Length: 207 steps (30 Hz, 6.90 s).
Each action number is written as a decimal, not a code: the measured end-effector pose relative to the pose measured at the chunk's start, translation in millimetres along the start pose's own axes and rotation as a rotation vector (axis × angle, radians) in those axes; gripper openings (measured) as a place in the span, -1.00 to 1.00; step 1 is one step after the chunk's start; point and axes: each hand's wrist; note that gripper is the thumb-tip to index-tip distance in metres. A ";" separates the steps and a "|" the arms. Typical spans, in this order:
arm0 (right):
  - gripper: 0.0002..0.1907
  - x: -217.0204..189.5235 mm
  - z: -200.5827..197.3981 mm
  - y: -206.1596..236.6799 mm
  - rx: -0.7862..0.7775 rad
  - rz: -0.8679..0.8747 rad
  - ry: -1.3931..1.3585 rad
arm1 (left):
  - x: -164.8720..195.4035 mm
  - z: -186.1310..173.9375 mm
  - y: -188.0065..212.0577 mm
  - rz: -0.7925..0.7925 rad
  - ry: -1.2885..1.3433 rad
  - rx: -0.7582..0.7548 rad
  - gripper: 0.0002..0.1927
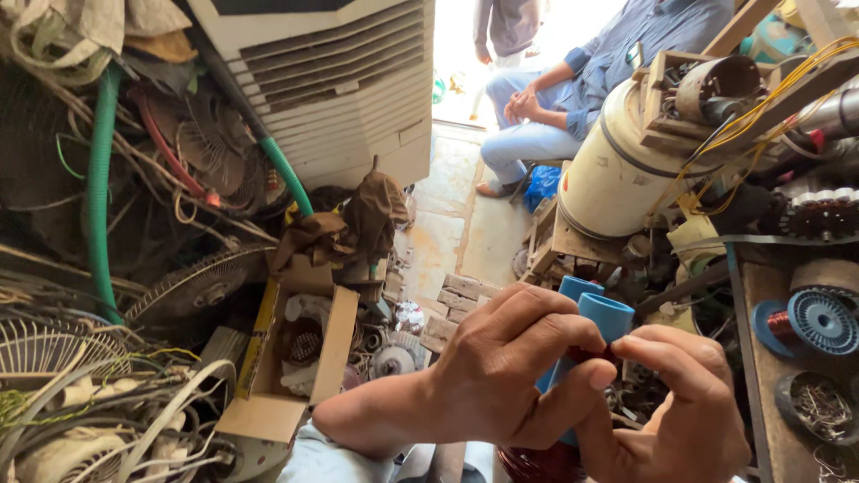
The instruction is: The person winds copper wire around a blue cylindrical core mounted on a metal frame. They repeatedly wrap the wire by hand, adjust the coil, and occasionally reposition the frame to continue winding.
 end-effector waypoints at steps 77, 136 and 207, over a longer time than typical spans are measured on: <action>-0.83 14.0 -10.6 -32.8 -0.175 0.096 0.059 | -22.9 12.6 -9.5 -0.040 -0.001 0.034 -0.86; -0.87 32.3 -15.8 -29.9 -0.173 0.022 -0.194 | -31.5 16.1 1.4 -0.037 0.116 0.052 -0.80; -0.81 125.3 84.5 -8.9 -0.091 0.088 -0.852 | -124.5 42.6 73.9 -0.326 0.853 0.173 -0.83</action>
Point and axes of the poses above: each hand's wrist, its own y-axis away from the middle knuckle, its own z-axis out of the palm, x = y × z, and after that the axes turned 8 degrees about z, right-handed
